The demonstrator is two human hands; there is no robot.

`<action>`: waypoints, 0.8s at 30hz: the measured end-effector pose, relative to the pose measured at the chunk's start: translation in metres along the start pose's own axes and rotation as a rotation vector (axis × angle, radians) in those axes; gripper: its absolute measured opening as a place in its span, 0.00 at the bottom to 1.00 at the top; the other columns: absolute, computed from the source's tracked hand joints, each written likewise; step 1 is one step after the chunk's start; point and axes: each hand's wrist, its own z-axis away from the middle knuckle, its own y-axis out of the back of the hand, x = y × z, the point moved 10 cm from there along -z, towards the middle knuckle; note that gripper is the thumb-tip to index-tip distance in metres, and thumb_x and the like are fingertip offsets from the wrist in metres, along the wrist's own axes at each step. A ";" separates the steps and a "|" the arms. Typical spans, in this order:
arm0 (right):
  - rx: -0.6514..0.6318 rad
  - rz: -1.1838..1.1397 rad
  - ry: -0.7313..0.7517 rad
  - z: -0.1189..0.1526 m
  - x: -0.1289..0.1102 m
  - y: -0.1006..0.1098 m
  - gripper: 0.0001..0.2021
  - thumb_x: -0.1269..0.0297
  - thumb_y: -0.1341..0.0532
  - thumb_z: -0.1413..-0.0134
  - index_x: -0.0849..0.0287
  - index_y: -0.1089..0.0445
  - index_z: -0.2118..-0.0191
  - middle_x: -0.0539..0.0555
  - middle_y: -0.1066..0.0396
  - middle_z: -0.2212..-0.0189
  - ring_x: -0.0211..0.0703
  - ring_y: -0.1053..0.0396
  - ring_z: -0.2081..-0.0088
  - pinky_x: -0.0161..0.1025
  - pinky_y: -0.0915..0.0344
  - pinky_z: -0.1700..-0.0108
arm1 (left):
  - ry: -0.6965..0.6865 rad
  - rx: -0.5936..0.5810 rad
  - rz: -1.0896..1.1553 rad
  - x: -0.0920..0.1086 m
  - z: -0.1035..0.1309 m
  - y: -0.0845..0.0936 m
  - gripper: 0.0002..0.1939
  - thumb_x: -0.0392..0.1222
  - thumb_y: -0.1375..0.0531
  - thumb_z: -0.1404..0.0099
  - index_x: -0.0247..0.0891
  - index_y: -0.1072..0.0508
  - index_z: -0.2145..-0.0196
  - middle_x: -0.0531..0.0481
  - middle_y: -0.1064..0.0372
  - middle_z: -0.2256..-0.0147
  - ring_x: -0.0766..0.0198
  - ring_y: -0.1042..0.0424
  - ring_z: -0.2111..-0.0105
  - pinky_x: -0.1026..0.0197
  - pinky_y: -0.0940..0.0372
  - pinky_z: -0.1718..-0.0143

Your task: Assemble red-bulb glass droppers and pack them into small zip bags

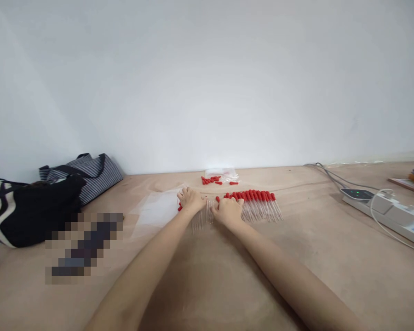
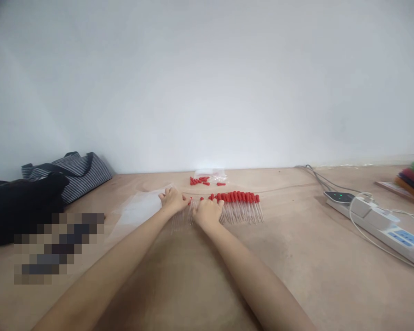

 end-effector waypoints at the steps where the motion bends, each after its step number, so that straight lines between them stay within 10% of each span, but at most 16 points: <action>1: -0.012 -0.004 -0.007 -0.001 -0.003 -0.003 0.15 0.57 0.48 0.50 0.62 0.29 0.67 0.62 0.29 0.67 0.52 0.36 0.60 0.48 0.55 0.57 | 0.034 -0.027 -0.005 0.000 -0.006 -0.007 0.15 0.49 0.43 0.48 0.34 0.26 0.70 0.34 0.34 0.59 0.42 0.43 0.55 0.46 0.50 0.59; 7: -0.061 -0.036 -0.057 -0.008 -0.005 -0.014 0.12 0.61 0.46 0.53 0.60 0.29 0.66 0.60 0.28 0.67 0.52 0.34 0.61 0.47 0.53 0.58 | 0.109 -0.110 -0.001 0.001 -0.017 -0.025 0.17 0.47 0.41 0.50 0.32 0.27 0.66 0.31 0.35 0.57 0.39 0.43 0.53 0.46 0.49 0.58; 13: -0.055 -0.055 -0.046 -0.005 -0.006 -0.011 0.12 0.64 0.48 0.51 0.62 0.30 0.67 0.61 0.28 0.69 0.52 0.34 0.62 0.48 0.53 0.59 | -0.015 -0.019 0.030 0.012 -0.002 0.002 0.11 0.40 0.47 0.43 0.30 0.29 0.70 0.31 0.35 0.58 0.40 0.43 0.53 0.45 0.50 0.59; 24: 0.256 -0.177 0.459 0.063 0.043 0.047 0.09 0.68 0.52 0.44 0.59 0.37 0.70 0.53 0.29 0.70 0.41 0.36 0.65 0.46 0.58 0.53 | -0.584 -0.068 0.337 0.026 0.135 0.019 0.08 0.37 0.49 0.38 0.39 0.34 0.61 0.51 0.30 0.66 0.61 0.33 0.64 0.55 0.50 0.59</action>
